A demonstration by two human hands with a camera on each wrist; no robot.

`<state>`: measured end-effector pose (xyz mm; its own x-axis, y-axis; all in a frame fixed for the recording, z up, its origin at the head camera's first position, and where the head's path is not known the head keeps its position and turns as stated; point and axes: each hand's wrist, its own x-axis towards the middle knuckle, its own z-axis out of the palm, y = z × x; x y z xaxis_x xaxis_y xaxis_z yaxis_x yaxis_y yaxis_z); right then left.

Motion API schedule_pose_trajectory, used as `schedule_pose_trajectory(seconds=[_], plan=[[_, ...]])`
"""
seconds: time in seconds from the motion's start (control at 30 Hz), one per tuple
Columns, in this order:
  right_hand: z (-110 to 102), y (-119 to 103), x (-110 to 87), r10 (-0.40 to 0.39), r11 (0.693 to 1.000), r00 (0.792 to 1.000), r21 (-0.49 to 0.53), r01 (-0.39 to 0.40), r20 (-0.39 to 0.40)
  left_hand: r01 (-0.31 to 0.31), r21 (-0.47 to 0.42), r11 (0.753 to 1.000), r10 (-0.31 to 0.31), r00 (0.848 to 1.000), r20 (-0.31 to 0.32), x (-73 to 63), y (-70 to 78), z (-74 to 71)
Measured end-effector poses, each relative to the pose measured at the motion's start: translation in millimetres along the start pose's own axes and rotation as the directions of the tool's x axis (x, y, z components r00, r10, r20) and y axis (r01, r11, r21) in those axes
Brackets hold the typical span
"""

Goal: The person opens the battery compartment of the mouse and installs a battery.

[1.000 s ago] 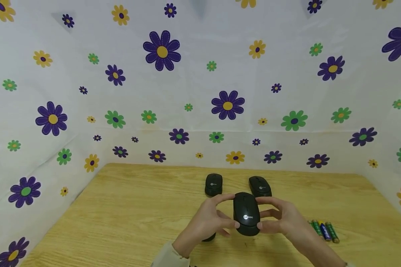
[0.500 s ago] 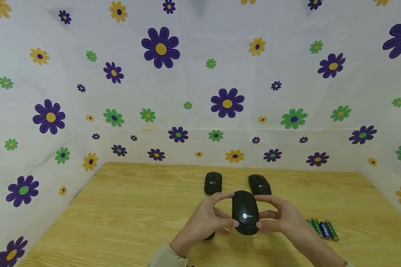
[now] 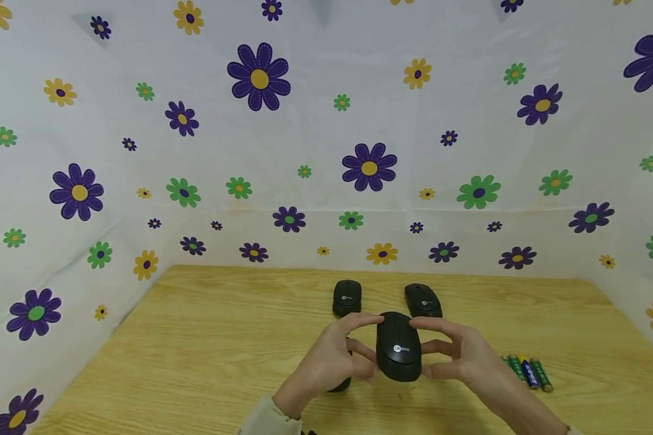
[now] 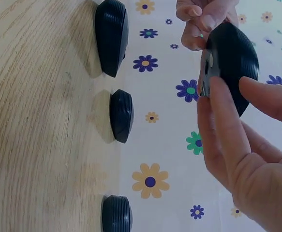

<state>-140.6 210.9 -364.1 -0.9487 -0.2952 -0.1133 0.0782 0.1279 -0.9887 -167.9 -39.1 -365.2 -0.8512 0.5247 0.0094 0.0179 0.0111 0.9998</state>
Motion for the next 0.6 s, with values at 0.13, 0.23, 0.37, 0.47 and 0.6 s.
schedule_pose_trajectory(seconds=[0.13,0.23,0.37,0.47,0.6], plan=[[0.5,1.1,0.8,-0.015,1.0,1.0,0.024,0.015,0.014,-0.019,0.012,1.0,0.019,0.999,-0.033,0.5,-0.8,1.8],[1.1,2.1,1.0,-0.014,1.0,1.0,0.024,0.014,0.006,-0.029,0.023,0.999,0.03,0.998,-0.048,0.9,-1.8,3.7],[1.0,3.2,1.2,0.0,1.0,1.0,0.014,0.0,-0.019,-0.019,0.033,0.999,0.021,0.998,-0.059,1.5,-2.4,6.2],[0.6,3.7,1.4,0.004,1.0,1.0,0.011,-0.003,-0.029,-0.007,0.041,0.999,0.01,0.997,-0.07,1.6,-1.8,8.0],[1.3,3.9,2.6,-0.001,1.0,1.0,0.001,0.001,-0.03,-0.012,0.06,0.998,0.017,0.996,-0.089,1.8,-1.1,9.3]])
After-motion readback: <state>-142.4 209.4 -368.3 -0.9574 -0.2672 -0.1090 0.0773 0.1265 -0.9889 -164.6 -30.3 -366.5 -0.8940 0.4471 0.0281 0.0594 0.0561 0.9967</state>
